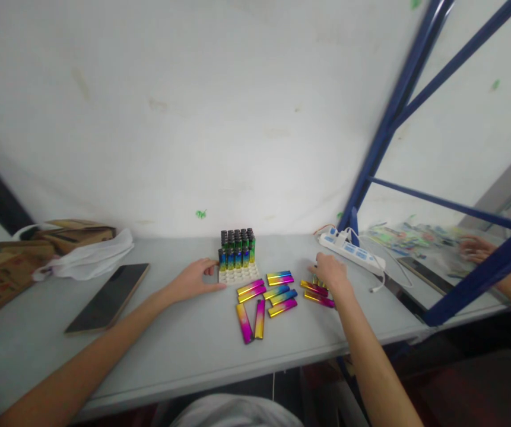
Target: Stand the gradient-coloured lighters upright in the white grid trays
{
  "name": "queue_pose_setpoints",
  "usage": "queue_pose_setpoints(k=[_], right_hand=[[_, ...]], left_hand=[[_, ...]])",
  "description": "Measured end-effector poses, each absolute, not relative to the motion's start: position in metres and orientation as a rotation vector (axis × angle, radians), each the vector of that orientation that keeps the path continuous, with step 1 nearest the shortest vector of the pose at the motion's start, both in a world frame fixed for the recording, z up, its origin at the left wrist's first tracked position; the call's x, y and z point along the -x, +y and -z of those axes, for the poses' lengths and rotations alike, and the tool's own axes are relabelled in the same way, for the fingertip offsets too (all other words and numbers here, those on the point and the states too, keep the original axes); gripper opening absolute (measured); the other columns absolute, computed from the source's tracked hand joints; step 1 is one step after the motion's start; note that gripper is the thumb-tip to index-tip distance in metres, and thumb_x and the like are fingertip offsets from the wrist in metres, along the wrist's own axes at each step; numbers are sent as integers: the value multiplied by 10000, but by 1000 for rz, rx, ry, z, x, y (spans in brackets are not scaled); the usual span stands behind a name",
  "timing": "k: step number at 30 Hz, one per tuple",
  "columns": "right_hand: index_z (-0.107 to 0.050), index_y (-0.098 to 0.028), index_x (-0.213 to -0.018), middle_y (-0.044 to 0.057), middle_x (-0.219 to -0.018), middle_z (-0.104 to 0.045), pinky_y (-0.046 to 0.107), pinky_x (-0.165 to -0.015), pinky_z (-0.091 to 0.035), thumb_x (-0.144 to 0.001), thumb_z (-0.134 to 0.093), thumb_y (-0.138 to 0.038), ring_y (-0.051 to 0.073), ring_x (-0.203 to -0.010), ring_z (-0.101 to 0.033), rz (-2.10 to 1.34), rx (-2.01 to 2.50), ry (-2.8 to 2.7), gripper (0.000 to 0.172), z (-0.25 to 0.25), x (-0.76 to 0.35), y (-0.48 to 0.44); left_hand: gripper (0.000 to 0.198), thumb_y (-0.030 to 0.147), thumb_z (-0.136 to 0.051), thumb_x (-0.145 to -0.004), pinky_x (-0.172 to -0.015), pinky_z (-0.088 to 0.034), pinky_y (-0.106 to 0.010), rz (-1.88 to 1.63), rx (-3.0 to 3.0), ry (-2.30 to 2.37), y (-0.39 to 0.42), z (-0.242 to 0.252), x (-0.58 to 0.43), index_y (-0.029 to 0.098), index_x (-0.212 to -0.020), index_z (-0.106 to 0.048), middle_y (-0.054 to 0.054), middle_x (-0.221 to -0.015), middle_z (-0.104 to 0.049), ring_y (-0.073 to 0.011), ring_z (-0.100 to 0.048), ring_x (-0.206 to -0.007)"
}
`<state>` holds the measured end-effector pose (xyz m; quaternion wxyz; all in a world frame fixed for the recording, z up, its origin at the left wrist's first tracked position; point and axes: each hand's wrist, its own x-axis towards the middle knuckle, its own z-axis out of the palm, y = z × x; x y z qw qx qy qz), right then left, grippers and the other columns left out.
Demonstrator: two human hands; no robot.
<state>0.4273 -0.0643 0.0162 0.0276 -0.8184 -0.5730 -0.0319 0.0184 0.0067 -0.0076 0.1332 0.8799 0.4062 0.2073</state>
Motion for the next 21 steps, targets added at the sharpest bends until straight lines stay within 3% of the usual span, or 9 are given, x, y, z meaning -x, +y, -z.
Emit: queue_pose_setpoints(k=[3, 6, 8, 11, 13, 16, 19, 21], right_hand=[[-635, -148, -1214, 180, -1086, -717, 347, -816, -484, -865, -646, -284, 286, -1019, -684, 46, 2443, -1775, 375, -8, -417, -54], [-672, -145, -1109, 152, -1022, -732, 331, -852, -486, -858, -631, -255, 264, -982, -692, -78, 2171, -1798, 278, -10, -404, -38], [-664, -162, -1038, 122, -995, -720, 331, -811, -509, -861, -623, -319, 246, -906, -704, -277, 1890, -1747, 240, -16, -390, -29], [-573, -213, -1065, 57, -1012, -657, 309, -660, -525, -859, -610, -486, 174, -720, -683, -690, 1389, -1562, 344, -30, -359, -22], [-519, -245, -1067, 8, -964, -622, 266, -578, -485, -846, -622, -549, 111, -603, -611, -873, 1136, -1491, 390, -38, -335, -19], [-469, -273, -1044, -83, -707, -510, 193, -455, -320, -823, -653, -577, 57, -450, -387, -1083, 974, -1423, 418, -39, -303, -17], [-469, -271, -987, -123, -564, -286, 183, -422, -172, -830, -611, -640, 65, -427, -208, -1210, 979, -1355, 425, -27, -282, -17], [-485, -244, -874, -109, -555, -243, 204, -419, -153, -847, -553, -682, 75, -441, -186, -1175, 1037, -1357, 445, -17, -274, -18]], left_hand=[[581, 728, -654, -705, -708, -417, -310, -591, -2545, 1185, 5, 5, -19, 178, -892, -620, -34, -846, -611, -217, -571, -777], [570, 716, -659, -710, -711, -415, -306, -580, -2544, 1189, 3, 3, -20, 175, -884, -615, -35, -847, -608, -217, -571, -786], [573, 713, -660, -710, -714, -415, -310, -578, -2542, 1193, 2, 2, -21, 172, -892, -617, -37, -846, -606, -219, -569, -789], [569, 713, -666, -697, -709, -416, -312, -593, -2536, 1197, 2, 2, -20, 176, -880, -619, -34, -838, -605, -220, -567, -782], [558, 707, -673, -691, -706, -413, -310, -606, -2537, 1198, 2, 2, -20, 179, -861, -617, -32, -830, -604, -218, -566, -776], [553, 698, -676, -694, -705, -411, -310, -606, -2548, 1202, 3, 4, -20, 177, -866, -617, -32, -825, -603, -218, -566, -774], [565, 702, -672, -700, -713, -415, -312, -595, -2551, 1197, 4, 5, -20, 171, -887, -619, -35, -830, -609, -221, -571, -782], [575, 708, -667, -704, -718, -417, -313, -586, -2551, 1195, 5, 6, -20, 169, -897, -620, -37, -836, -612, -220, -571, -786]])
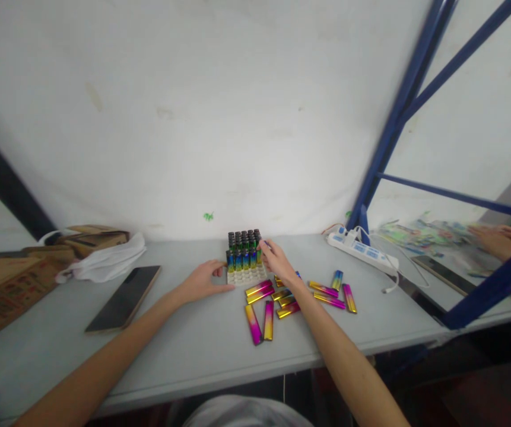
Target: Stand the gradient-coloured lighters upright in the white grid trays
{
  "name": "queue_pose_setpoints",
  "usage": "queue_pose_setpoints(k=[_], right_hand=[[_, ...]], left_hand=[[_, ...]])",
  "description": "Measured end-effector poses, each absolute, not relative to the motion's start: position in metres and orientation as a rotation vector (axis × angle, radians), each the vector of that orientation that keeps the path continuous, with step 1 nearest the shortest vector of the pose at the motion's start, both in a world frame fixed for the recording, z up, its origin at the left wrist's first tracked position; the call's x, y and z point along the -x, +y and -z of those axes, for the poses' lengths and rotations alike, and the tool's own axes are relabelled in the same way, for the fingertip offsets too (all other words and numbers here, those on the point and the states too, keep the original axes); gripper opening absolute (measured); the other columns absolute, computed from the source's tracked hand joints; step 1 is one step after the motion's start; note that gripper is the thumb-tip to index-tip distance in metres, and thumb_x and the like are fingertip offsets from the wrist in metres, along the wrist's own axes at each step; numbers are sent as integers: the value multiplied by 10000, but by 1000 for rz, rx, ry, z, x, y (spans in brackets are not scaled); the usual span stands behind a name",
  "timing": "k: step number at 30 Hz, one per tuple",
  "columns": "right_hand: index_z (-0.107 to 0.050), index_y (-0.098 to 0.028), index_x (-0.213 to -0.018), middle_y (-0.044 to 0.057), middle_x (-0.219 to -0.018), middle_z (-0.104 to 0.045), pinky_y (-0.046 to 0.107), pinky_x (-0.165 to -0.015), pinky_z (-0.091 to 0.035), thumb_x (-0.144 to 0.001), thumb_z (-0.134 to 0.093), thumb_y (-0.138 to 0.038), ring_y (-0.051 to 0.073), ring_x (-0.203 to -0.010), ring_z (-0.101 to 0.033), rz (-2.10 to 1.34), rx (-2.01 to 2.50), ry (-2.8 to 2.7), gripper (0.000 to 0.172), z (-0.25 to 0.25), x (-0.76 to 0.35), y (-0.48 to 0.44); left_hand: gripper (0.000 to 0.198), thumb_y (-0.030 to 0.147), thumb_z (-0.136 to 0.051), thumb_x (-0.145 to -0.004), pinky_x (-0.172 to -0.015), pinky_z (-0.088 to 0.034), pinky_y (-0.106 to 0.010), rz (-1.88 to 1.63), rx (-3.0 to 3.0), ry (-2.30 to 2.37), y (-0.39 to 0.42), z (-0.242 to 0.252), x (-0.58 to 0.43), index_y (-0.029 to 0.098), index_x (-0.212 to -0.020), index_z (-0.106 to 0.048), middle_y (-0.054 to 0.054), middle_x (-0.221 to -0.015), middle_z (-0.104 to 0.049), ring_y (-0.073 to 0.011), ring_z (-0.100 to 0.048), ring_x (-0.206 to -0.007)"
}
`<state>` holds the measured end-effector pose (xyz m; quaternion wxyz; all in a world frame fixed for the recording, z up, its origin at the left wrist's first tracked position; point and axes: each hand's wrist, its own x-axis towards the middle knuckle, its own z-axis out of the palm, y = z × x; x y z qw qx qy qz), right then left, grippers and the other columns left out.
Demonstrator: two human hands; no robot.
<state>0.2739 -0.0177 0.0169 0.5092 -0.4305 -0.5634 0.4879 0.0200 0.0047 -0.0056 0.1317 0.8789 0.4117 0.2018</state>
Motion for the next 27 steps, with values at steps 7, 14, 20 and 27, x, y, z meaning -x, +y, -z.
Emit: queue_pose_setpoints(k=[7, 14, 20, 27], right_hand=[[-396, -220, -583, -42, -535, -361, 262, -513, -254, -885, -487, -597, 119, -532, -340, -614, 1255, -1474, 492, -2, -268, -18], [-393, -213, -601, -45, -569, -360, 262, -566, -249, -859, -441, -393, 126, -582, -378, -372, 1326, -1562, 318, -3, -271, -19], [-449, -214, -682, -47, -587, -433, 256, -582, -328, -950, -421, -527, 134, -584, -441, -423, 1299, -1637, 413, -5, -277, -22], [-519, -217, -779, 30, -759, -596, 288, -715, -426, -1003, -380, -525, 177, -724, -549, -189, 1269, -1841, 405, -14, -290, -27]], left_hand=[[565, 705, -672, -707, -712, -415, -307, -589, -2555, 1185, 4, 4, -20, 171, -883, -613, -33, -834, -610, -210, -566, -777], [565, 697, -677, -708, -709, -418, -308, -585, -2549, 1194, 3, 2, -20, 168, -898, -624, -34, -834, -613, -214, -571, -773], [584, 706, -674, -707, -723, -424, -313, -574, -2542, 1184, 3, 1, -20, 167, -928, -631, -36, -841, -605, -216, -568, -782], [591, 717, -667, -699, -713, -421, -312, -582, -2540, 1185, 4, 3, -19, 173, -929, -639, -33, -839, -616, -212, -562, -777]])
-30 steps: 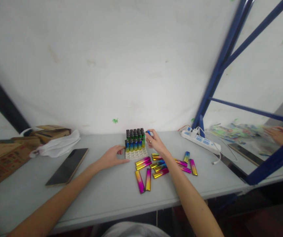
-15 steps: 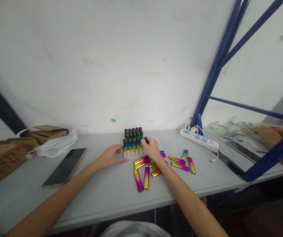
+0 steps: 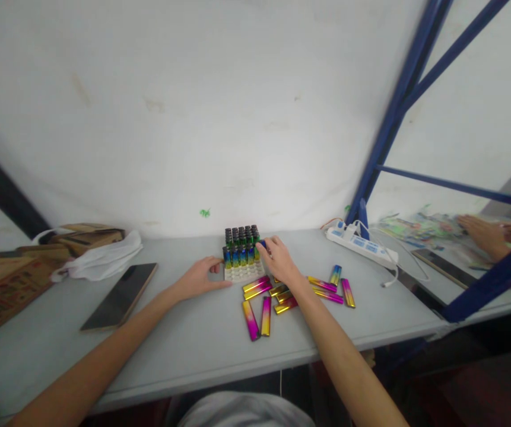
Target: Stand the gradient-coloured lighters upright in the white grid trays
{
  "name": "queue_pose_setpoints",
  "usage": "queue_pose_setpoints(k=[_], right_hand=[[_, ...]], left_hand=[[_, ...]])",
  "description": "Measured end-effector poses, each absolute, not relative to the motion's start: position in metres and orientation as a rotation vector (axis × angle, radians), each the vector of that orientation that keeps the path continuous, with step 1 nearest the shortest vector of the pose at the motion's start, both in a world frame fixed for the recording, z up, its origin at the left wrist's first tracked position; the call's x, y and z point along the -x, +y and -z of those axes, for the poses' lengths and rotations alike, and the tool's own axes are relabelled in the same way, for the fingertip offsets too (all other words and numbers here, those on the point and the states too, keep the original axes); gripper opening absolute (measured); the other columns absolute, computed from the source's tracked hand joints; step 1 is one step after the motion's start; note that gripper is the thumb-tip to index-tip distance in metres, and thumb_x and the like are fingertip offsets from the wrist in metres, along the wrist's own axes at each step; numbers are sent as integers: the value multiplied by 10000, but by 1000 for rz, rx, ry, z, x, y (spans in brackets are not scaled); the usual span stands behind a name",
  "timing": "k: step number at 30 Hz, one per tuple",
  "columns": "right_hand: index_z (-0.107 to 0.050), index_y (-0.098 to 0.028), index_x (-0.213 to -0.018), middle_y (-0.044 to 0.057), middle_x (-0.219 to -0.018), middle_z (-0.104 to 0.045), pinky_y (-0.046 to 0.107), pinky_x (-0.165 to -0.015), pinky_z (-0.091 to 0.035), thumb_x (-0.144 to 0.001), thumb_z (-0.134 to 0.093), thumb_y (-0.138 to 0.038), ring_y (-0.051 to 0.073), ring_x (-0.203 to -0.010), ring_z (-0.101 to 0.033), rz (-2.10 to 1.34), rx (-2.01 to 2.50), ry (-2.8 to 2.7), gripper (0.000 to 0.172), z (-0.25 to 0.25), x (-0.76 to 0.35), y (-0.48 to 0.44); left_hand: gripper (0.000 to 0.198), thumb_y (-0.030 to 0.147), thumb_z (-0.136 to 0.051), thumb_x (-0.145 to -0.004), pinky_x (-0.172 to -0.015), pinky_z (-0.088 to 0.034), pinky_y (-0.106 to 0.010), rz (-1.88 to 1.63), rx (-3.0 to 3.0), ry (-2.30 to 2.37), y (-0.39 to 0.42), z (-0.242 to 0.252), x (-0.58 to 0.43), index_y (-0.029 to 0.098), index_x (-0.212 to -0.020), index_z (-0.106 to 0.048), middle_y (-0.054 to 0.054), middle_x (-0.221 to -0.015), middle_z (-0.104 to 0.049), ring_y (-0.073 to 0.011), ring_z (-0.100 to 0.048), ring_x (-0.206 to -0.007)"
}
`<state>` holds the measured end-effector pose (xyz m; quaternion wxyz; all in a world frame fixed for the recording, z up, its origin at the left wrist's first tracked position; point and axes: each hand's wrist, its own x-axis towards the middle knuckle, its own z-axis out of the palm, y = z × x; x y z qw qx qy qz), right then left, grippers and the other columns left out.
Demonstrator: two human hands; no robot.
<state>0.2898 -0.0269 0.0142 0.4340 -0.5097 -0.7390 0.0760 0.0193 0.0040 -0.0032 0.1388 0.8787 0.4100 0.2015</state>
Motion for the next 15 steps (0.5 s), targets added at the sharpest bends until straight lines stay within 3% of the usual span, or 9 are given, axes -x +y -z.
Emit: queue_pose_setpoints(k=[6, 10, 15], right_hand=[[-503, -224, -696, -18, -559, -525, 274, -596, -336, -991, -432, -537, 148, -536, -454, -219, 1382, -1962, 436, -14, -299, -26], [-540, -213, -749, 33, -693, -632, 279, -647, -367, -994, -463, -476, 174, -641, -543, -222, 1370, -2021, 367, -9, -301, -22], [-565, -191, -864, 63, -794, -643, 286, -713, -393, -1024, -424, -427, 190, -738, -571, -150, 1387, -2139, 318, -7, -302, -19]], left_hand=[[579, 723, -654, -709, -706, -421, -309, -602, -2558, 1167, 4, 3, -19, 176, -897, -623, -34, -841, -612, -204, -560, -769], [558, 720, -658, -699, -695, -414, -305, -616, -2549, 1162, 2, 1, -20, 186, -854, -616, -26, -817, -607, -201, -555, -756], [562, 728, -658, -698, -694, -408, -308, -601, -2557, 1187, 2, 2, -21, 187, -835, -595, -30, -817, -603, -207, -556, -758]])
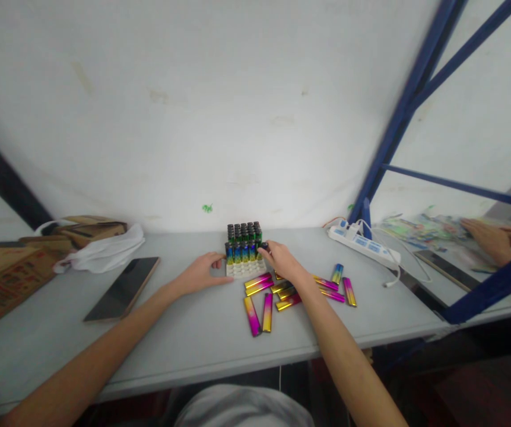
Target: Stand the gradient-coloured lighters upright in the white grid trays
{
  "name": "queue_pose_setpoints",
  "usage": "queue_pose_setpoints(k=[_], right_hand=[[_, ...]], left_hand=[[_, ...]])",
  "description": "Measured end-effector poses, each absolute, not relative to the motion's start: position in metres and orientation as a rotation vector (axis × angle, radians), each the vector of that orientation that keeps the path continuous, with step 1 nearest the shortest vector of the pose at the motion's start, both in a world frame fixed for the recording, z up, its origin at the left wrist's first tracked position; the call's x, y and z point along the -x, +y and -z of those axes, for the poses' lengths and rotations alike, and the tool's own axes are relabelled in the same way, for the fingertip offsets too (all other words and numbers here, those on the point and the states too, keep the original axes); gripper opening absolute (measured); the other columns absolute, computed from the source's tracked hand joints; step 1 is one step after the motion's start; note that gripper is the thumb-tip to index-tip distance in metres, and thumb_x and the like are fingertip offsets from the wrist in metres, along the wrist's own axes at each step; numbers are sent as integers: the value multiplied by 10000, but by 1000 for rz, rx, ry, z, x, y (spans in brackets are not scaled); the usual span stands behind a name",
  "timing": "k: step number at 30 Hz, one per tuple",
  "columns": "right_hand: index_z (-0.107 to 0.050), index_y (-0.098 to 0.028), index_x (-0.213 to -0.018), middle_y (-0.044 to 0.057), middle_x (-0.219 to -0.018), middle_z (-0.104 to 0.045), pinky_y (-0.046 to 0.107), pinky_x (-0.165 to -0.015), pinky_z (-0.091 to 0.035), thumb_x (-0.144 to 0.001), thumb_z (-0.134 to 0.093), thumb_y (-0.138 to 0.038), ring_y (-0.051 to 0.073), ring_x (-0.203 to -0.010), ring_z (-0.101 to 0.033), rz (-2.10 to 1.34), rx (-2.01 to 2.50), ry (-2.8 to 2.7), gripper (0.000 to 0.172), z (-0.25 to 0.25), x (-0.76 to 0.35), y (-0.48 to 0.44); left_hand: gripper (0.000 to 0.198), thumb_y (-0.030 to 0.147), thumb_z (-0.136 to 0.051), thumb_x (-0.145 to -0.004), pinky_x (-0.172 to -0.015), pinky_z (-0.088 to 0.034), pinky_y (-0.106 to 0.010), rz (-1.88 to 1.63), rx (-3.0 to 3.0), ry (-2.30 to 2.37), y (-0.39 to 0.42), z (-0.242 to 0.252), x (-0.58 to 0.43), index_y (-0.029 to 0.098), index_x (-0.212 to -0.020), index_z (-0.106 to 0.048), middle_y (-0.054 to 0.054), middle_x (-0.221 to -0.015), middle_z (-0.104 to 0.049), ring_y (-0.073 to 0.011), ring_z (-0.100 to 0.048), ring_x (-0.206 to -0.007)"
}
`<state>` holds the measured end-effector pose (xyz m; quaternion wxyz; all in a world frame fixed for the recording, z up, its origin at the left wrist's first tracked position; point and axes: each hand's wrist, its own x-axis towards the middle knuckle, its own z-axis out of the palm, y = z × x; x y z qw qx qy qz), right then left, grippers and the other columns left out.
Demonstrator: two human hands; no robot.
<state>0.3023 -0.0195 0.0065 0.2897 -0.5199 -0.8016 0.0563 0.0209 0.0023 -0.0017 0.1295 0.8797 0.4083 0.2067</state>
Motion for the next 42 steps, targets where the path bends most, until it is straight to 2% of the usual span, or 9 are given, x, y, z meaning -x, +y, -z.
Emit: queue_pose_setpoints(k=[11, 14, 17, 21, 25, 29, 34, 37, 42], right_hand=[[-578, -151, -1091, 170, -1062, -673, 348, -827, -439, -999, -488, -432, 268, -948, -646, 28, 1747, -2163, 308, -9, -283, -30], [-595, -178, -1110, 129, -1038, -696, 340, -828, -451, -975, -528, -484, 245, -918, -661, -53, 1714, -2153, 342, -18, -296, -32], [-624, -184, -1101, 105, -962, -727, 312, -798, -462, -980, -536, -432, 213, -849, -673, -132, 1729, -2078, 289, -32, -337, -39], [-653, -140, -1105, 146, -947, -739, 330, -790, -472, -939, -588, -332, 248, -876, -692, 54, 2162, -1794, 261, -41, -408, -61], [-658, -160, -1139, 185, -1052, -716, 457, -855, -474, -894, -622, -441, 353, -1035, -667, 173, 2587, -1593, 375, -31, -446, -82], [-658, -165, -1147, 197, -1118, -697, 522, -891, -459, -869, -647, -446, 374, -1080, -648, 87, 2659, -1619, 395, -15, -449, -81], [-691, -132, -1038, 156, -968, -723, 414, -851, -498, -851, -645, -350, 291, -943, -672, -174, 2296, -1627, 291, -12, -440, -53], [-682, -159, -901, 106, -893, -703, 377, -778, -535, -838, -643, -474, 253, -874, -654, -469, 1795, -1545, 324, -21, -417, -40], [-594, -214, -946, 35, -888, -655, 342, -738, -560, -828, -649, -597, 176, -804, -638, -1070, 1084, -1363, 404, -43, -344, -34]], left_hand=[[571, 737, -645, -708, -693, -411, -307, -612, -2566, 1158, 3, 2, -20, 183, -843, -602, -31, -815, -605, -206, -557, -755], [583, 737, -646, -710, -701, -419, -309, -611, -2560, 1160, 5, 4, -19, 182, -883, -619, -36, -837, -617, -211, -567, -768], [601, 740, -645, -706, -706, -426, -314, -613, -2554, 1170, 7, 7, -18, 178, -921, -634, -41, -846, -623, -217, -573, -773], [588, 730, -648, -699, -711, -429, -313, -627, -2550, 1165, 8, 9, -19, 182, -910, -640, -43, -844, -626, -216, -568, -772], [594, 732, -653, -689, -709, -423, -312, -623, -2542, 1169, 9, 9, -19, 178, -900, -638, -45, -841, -627, -214, -562, -768], [599, 741, -638, -707, -705, -417, -320, -632, -2560, 1149, 9, 10, -19, 175, -901, -634, -51, -844, -624, -220, -563, -769], [592, 740, -640, -702, -715, -425, -318, -637, -2548, 1148, 8, 10, -19, 186, -911, -636, -47, -853, -629, -220, -567, -782], [598, 745, -636, -702, -714, -427, -318, -633, -2545, 1159, 6, 8, -19, 187, -916, -632, -45, -857, -630, -220, -571, -784], [563, 726, -646, -714, -706, -420, -317, -604, -2560, 1175, 3, 5, -21, 185, -867, -607, -47, -851, -619, -223, -571, -784]])
